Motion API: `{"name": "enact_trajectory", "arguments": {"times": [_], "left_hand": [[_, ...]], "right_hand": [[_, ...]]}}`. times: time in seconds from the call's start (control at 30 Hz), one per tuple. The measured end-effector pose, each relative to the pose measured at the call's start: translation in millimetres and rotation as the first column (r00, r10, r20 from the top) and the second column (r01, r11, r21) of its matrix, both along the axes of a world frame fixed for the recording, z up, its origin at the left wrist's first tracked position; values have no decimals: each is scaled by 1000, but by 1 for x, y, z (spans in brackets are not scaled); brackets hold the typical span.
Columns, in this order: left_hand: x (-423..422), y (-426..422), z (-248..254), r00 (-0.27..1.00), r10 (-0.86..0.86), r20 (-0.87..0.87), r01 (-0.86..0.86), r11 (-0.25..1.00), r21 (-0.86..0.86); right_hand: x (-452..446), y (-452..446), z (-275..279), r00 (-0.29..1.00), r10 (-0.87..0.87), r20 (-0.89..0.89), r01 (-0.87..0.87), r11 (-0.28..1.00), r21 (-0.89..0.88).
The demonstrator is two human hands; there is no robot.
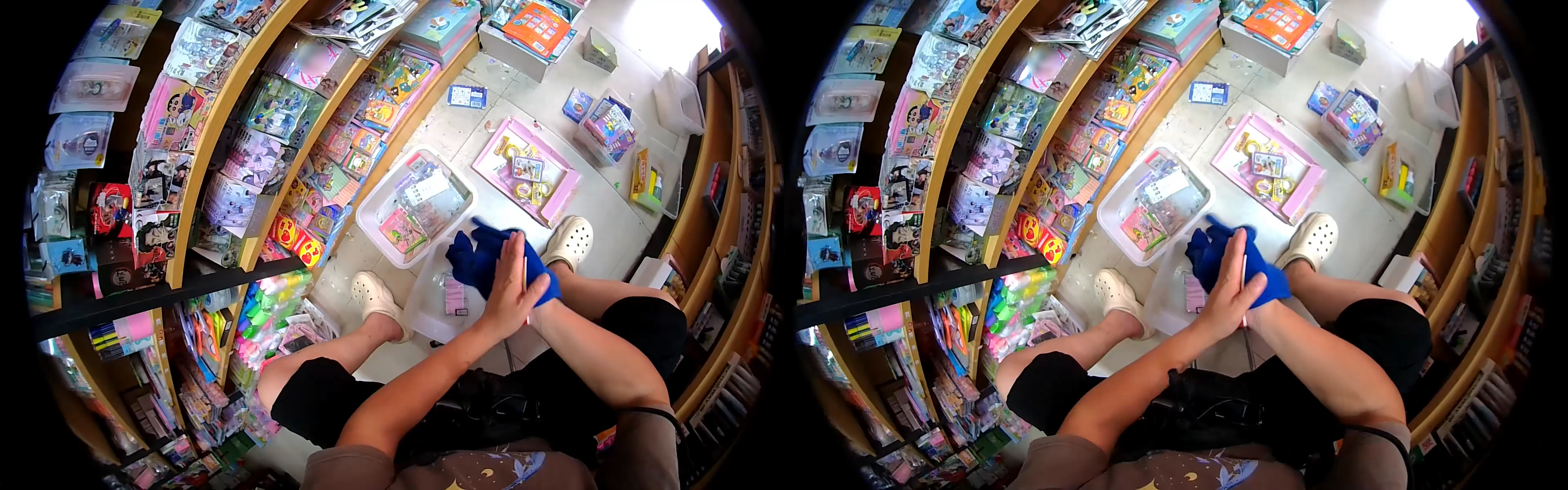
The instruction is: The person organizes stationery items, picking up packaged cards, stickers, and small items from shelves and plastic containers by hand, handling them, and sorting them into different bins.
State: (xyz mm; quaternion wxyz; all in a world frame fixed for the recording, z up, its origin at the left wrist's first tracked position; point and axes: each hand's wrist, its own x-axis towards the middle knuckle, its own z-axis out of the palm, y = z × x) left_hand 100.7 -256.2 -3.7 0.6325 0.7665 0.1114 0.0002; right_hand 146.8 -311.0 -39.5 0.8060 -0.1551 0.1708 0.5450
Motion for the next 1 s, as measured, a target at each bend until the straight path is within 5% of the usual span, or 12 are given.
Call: {"name": "enact_trajectory", "arguments": {"times": [0.13, 0.27, 0.33, 0.4, 0.43, 0.47, 0.53, 0.63, 0.73, 0.87, 0.93, 1.0], "left_hand": [[-1, -6, 27, 998, -50, 24, 55, 961, -272], [7, 12, 41, 993, 90, -82, -122, 685, -718], [4, 29, 32, 953, 238, -189, -242, 214, -946], [2, 44, 34, 894, 359, -270, -387, 313, -867], [0, 49, 35, 881, 378, -284, -459, 537, -708], [-9, 56, 18, 926, 353, -135, -376, 893, -247], [-20, 58, 7, 899, 432, 65, -437, 891, 124], [-28, 67, 33, 965, 155, 209, -254, 733, 631], [-31, 60, 61, 954, -273, -121, 283, 699, 657], [-29, 69, 39, 937, -286, -203, 346, 662, 665], [-26, 73, 35, 974, -198, -111, 224, 916, 332], [-29, 76, 31, 999, -16, -39, 6, 972, -234]], "right_hand": [[14, -9, -16, 997, -61, -53, 61, 998, -9], [31, -13, -27, 978, -151, -146, 145, 988, -51], [39, 6, -7, 979, -154, -136, 119, 965, -235], [36, 14, 5, 974, -145, -172, 132, 987, -89], [33, 15, 16, 997, -43, 59, 55, 975, -216], [32, 16, 29, 994, 42, 96, -20, 975, -221], [33, 16, 50, 974, 187, 129, -149, 956, -254], [38, 20, 55, 948, 267, 176, -218, 942, -257], [28, 13, 37, 971, 237, 37, -209, 910, -359], [28, 10, 20, 983, 173, 61, -133, 903, -409], [30, 9, 18, 984, 126, 129, -63, 911, -408], [31, 9, 13, 993, 110, 44, -86, 923, -375]]}}
